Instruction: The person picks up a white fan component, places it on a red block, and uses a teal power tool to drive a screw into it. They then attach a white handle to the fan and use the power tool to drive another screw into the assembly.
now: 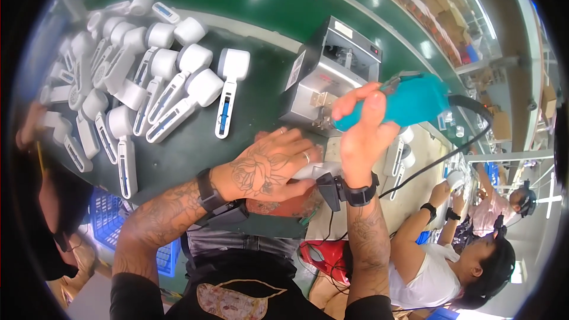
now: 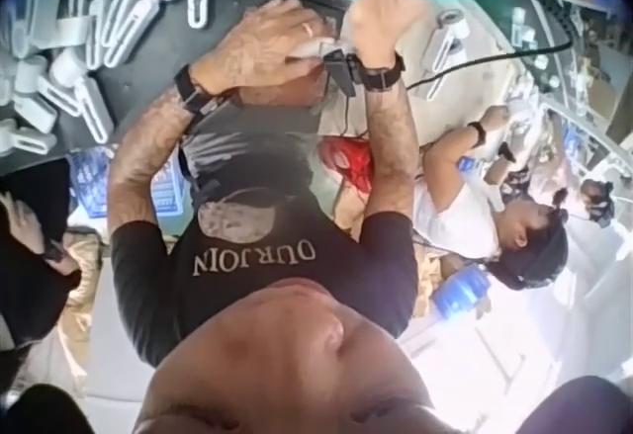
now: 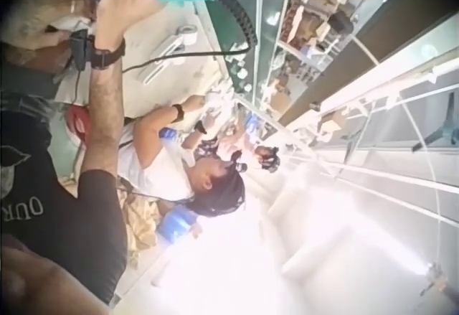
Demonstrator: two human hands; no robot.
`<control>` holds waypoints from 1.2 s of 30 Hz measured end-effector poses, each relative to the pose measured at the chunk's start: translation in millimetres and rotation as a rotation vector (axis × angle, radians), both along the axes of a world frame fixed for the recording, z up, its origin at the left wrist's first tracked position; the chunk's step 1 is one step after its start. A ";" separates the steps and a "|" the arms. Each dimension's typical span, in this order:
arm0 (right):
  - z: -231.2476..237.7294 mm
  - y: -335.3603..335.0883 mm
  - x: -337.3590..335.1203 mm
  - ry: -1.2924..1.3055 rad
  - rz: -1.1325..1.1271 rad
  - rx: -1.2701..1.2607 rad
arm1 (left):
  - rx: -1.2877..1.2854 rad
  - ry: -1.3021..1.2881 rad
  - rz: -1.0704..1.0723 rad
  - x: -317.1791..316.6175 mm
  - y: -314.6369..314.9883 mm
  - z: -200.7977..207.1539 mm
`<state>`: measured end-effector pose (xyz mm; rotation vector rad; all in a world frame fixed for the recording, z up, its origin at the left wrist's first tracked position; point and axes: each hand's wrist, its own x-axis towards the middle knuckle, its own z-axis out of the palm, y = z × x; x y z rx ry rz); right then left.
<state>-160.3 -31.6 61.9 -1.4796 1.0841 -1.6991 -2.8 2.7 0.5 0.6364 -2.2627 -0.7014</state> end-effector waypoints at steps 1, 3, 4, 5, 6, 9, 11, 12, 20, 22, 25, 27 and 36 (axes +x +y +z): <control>0.6 4.1 3.2 -0.003 0.002 0.066 | -0.016 0.009 0.016 2.5 -0.4 -0.4; 0.2 23.2 -7.0 -0.088 0.004 0.100 | -0.007 0.012 -0.001 2.4 -1.8 -0.5; -0.1 31.9 -12.1 -0.174 0.019 0.127 | -0.006 0.013 -0.005 2.8 -3.5 0.0; 1.8 45.7 -16.6 -0.176 0.023 0.139 | 0.002 0.013 -0.002 1.2 -2.9 -0.5; 6.1 59.9 -20.0 -0.160 0.044 0.123 | 0.014 0.011 0.002 1.5 -2.3 0.9; 8.5 80.9 -21.1 -0.103 0.020 0.122 | 0.049 0.000 -0.012 0.3 -4.5 4.5; 9.3 85.9 -15.1 -0.065 -0.008 0.133 | 0.052 -0.027 -0.008 1.8 -3.7 4.2; 7.6 88.1 -14.0 -0.067 -0.019 0.136 | 0.051 -0.052 0.007 2.4 -3.0 4.2; -9.8 89.7 -21.7 -0.202 0.103 0.098 | 0.085 -0.058 -0.013 1.1 -3.0 3.4; -12.3 88.7 -17.8 -0.182 0.073 0.105 | 0.064 -0.060 -0.040 0.7 -2.6 2.7; -11.1 85.4 -13.5 -0.182 0.038 0.131 | 0.045 -0.069 -0.017 0.8 -4.7 5.8; -11.3 86.8 -17.0 -0.228 0.068 0.142 | 0.055 -0.103 -0.027 -1.6 -2.8 10.1; -17.9 111.8 -31.7 -0.641 0.050 0.201 | -0.252 0.062 -0.037 7.9 5.7 -0.8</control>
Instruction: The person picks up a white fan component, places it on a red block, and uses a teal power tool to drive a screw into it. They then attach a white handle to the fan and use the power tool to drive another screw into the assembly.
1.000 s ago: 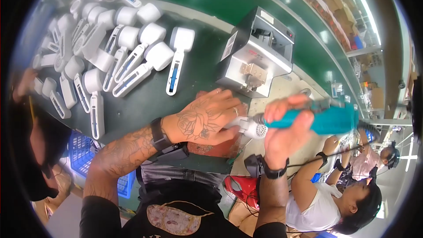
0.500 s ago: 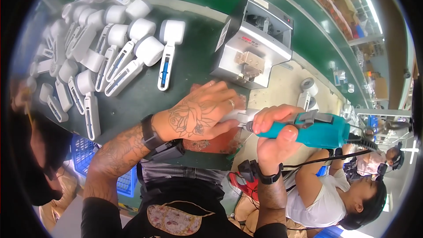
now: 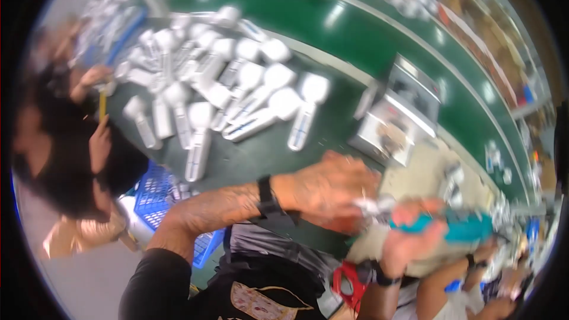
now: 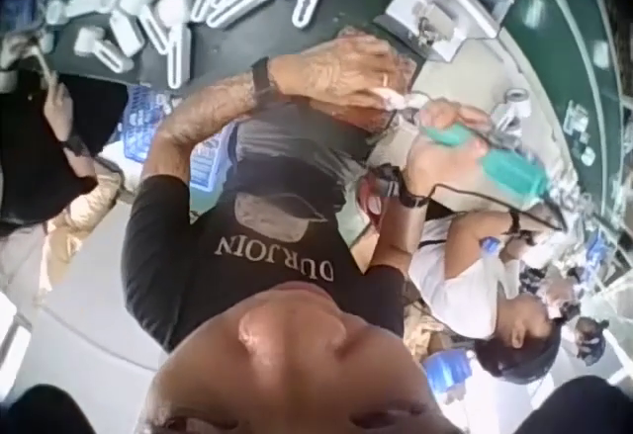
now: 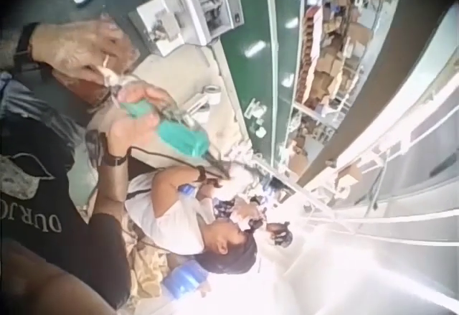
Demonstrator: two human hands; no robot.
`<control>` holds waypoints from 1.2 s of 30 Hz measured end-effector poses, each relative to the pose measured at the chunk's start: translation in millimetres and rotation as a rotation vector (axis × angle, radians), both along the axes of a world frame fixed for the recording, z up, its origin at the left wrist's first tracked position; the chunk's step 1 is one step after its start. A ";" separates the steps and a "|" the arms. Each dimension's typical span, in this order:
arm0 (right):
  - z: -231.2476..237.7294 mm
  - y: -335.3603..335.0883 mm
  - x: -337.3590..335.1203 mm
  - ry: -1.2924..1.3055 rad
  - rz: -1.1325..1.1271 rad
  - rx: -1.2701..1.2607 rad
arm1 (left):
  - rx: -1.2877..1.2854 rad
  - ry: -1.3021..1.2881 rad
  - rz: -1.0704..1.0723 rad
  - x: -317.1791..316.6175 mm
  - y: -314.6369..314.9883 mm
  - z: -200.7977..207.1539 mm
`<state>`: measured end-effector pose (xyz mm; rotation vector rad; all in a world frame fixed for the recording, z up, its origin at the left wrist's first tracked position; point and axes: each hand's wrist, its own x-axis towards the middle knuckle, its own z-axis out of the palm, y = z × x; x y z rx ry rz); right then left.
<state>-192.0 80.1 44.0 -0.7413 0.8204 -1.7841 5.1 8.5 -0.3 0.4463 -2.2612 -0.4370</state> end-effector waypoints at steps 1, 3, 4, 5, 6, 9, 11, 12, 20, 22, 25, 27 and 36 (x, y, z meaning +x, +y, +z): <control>11.3 10.5 3.8 0.059 -0.032 -0.102 | -0.014 0.011 -0.034 1.7 11.0 4.1; 35.5 29.9 6.0 0.152 -0.075 -0.245 | -0.017 -0.060 -0.024 17.3 34.5 15.6; 44.2 40.4 4.6 0.201 -0.089 -0.287 | -0.030 -0.072 0.007 31.8 37.7 21.6; 40.8 50.6 1.2 0.185 -0.068 -0.297 | 0.106 0.033 0.122 49.4 38.9 25.1; 36.8 60.7 -2.8 0.189 -0.086 -0.285 | 0.238 0.144 0.235 68.5 40.2 29.1; 15.2 78.1 -12.9 0.246 -0.106 -0.245 | 0.401 0.330 0.965 146.1 34.0 40.5; 13.1 81.1 -14.4 0.367 -0.149 -0.165 | 0.483 0.673 1.060 219.4 10.5 26.5; 14.6 81.0 -12.8 0.360 -0.145 -0.173 | 0.440 0.690 1.182 258.0 2.1 26.9; 16.1 76.6 -15.7 0.372 -0.070 -0.182 | 0.341 0.369 1.505 401.6 -44.5 -2.6; 12.6 81.2 -23.9 0.354 -0.094 -0.216 | 0.351 0.163 1.457 430.9 -52.3 -23.8; 5.4 87.8 -31.3 0.370 -0.130 -0.263 | -0.428 -0.982 1.468 482.7 -48.6 -42.5; 8.1 90.0 -34.8 0.388 -0.133 -0.236 | -0.647 -0.774 1.405 444.8 -51.5 -31.5; 17.9 104.2 -54.6 0.189 0.119 -0.062 | 0.313 0.097 0.075 -78.8 -17.3 74.0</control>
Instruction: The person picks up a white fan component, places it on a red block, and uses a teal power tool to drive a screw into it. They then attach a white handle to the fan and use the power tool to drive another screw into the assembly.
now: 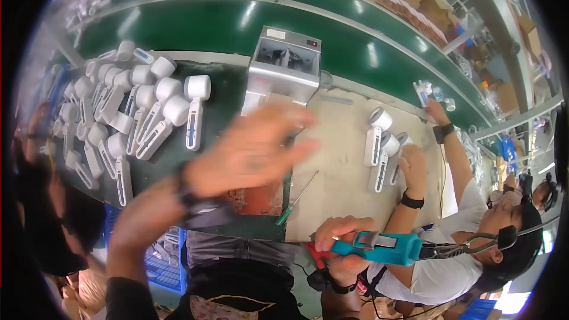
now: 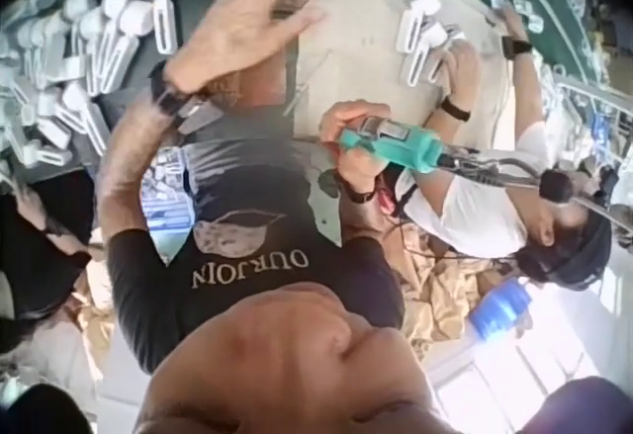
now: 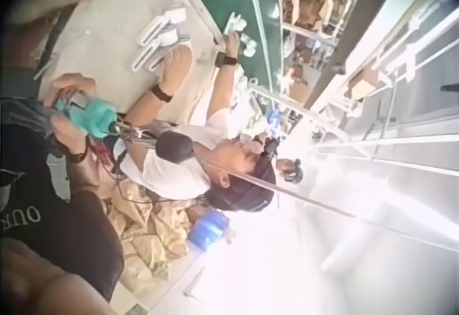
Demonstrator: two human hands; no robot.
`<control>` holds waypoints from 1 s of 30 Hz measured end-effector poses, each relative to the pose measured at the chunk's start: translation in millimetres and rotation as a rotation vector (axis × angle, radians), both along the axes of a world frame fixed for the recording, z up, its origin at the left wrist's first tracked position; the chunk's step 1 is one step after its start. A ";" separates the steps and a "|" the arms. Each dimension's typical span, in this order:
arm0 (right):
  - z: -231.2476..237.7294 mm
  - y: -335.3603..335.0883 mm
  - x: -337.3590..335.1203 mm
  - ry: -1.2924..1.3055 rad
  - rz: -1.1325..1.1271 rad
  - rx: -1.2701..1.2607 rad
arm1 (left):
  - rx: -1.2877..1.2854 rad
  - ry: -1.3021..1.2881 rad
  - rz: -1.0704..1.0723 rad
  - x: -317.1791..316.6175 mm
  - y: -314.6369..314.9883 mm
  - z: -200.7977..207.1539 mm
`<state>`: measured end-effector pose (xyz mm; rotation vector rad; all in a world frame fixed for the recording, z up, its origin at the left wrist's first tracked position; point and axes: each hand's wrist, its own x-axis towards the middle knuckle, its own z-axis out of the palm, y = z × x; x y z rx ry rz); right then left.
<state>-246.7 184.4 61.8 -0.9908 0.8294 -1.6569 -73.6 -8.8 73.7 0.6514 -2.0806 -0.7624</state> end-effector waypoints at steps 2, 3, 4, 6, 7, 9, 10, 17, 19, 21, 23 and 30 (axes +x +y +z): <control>1.8 -0.1 3.1 0.058 0.044 -0.050 | -0.052 0.123 -0.135 -75.7 -9.3 -37.0; 3.8 -3.2 9.0 0.133 0.051 -0.055 | -0.014 0.090 -0.072 -103.8 -18.6 -57.6; 4.6 -5.1 12.6 0.216 0.042 -0.055 | 0.030 0.065 -0.025 -131.3 -26.8 -75.3; 3.6 4.5 15.6 0.195 0.011 -0.048 | 0.065 -0.045 0.080 -173.8 -34.7 -93.0; 5.0 8.0 13.7 0.181 0.001 -0.028 | 0.106 -0.167 0.185 -190.2 -37.1 -100.6; -3.0 17.8 3.6 0.043 0.033 -0.016 | 0.092 -0.213 0.163 -210.8 -46.8 -117.2; -3.8 20.4 -1.5 0.044 0.020 -0.012 | 0.081 -0.266 0.138 -218.2 -45.2 -118.6; -6.4 10.0 -9.9 0.061 -0.055 0.013 | 0.148 0.010 0.206 -184.7 -40.5 -101.1; -9.3 4.5 -15.8 0.073 -0.124 0.056 | 0.161 0.021 0.149 -157.6 -22.8 -83.0; -15.0 -3.0 -18.6 0.071 -0.179 0.059 | 0.203 0.030 0.037 -122.3 0.4 -58.2; -13.8 -21.7 -14.0 0.273 -0.280 0.057 | 0.242 0.015 0.002 -79.4 15.1 -43.5; 0.7 -47.9 18.0 0.302 -0.252 0.060 | 0.009 -0.225 -0.044 38.7 25.9 -43.0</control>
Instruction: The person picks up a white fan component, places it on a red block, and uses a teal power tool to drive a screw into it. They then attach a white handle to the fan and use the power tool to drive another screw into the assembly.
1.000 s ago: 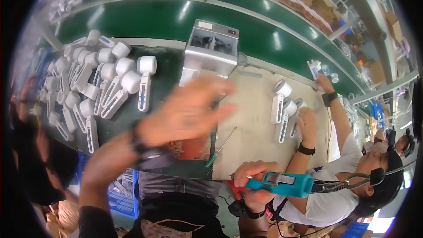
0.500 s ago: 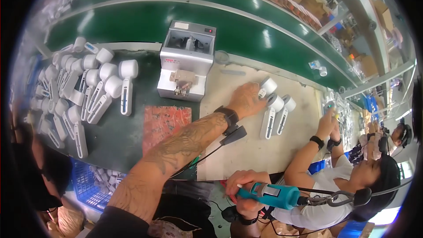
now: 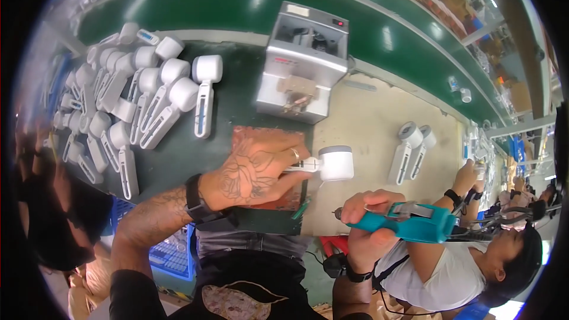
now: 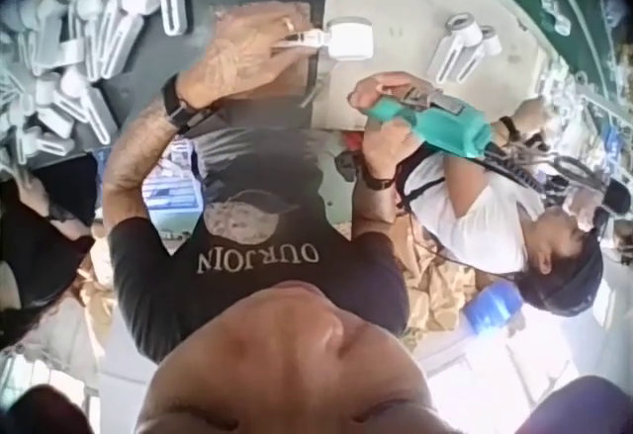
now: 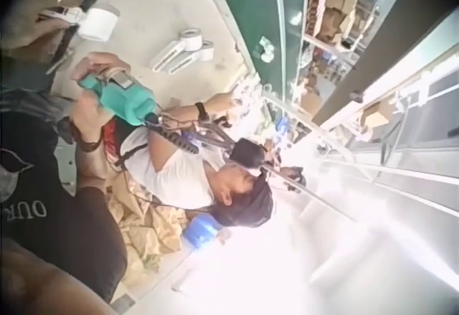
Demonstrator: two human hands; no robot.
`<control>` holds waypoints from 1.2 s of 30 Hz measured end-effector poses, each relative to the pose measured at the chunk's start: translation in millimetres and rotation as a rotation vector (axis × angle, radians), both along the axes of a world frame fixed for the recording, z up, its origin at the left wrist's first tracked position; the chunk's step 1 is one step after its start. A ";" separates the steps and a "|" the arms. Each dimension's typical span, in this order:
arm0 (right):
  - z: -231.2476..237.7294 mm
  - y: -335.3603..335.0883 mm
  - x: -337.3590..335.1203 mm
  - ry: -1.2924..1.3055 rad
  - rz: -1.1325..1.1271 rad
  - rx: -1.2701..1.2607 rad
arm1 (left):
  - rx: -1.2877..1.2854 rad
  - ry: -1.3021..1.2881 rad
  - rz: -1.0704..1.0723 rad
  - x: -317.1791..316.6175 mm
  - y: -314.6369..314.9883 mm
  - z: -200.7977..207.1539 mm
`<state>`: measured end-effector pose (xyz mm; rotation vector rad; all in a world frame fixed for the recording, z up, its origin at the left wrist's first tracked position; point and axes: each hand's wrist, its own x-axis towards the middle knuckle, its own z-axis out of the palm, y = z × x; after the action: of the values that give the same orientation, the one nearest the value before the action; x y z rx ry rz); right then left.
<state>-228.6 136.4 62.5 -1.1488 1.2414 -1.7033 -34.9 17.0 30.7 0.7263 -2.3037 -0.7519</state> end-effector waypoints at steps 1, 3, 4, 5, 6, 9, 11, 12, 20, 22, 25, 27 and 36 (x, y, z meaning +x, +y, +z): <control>4.9 -4.6 7.9 0.029 -0.010 0.000 | -0.054 0.012 0.005 6.8 -1.1 -3.0; 8.0 -16.5 22.8 -0.010 0.009 -0.027 | -0.089 -0.069 -0.048 22.2 -4.4 -5.0; 9.5 -23.1 29.4 -0.052 0.026 -0.064 | -0.081 -0.062 -0.046 25.5 -3.4 -9.6; 12.1 -30.6 35.6 -0.032 0.053 -0.065 | -0.092 -0.039 -0.035 27.7 -2.1 -16.2; 11.0 -39.1 41.2 -0.025 0.055 -0.057 | -0.103 -0.017 -0.024 29.9 -0.9 -20.6; 2.8 -60.8 52.3 -0.091 0.059 -0.090 | -0.077 0.011 -0.033 30.1 -1.2 -22.4; 4.3 -66.7 60.0 -0.042 0.047 -0.091 | -0.079 0.045 -0.039 30.3 -2.0 -24.6; 4.8 -68.3 62.8 -0.001 0.030 -0.099 | -0.087 0.070 -0.050 30.0 -2.8 -25.6; 1.8 -72.9 68.4 0.045 0.023 -0.097 | -0.042 0.126 -0.049 29.6 -3.6 -27.3; 1.4 -73.6 67.4 0.035 0.027 -0.102 | -0.042 0.133 -0.065 28.1 -3.7 -27.5; 1.7 -75.4 67.2 0.041 0.032 -0.100 | -0.018 0.140 -0.051 27.0 -4.4 -26.4; 0.0 -78.0 67.1 0.042 0.035 -0.122 | -0.036 0.143 -0.040 28.1 -8.2 -26.0; 15.8 -139.7 61.7 0.069 0.047 -0.195 | 0.014 0.029 0.016 35.1 -12.2 -29.8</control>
<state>-167.0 -3.3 78.4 -1.3510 1.0980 -1.7930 0.3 4.8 0.9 0.7350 -2.2654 -0.7674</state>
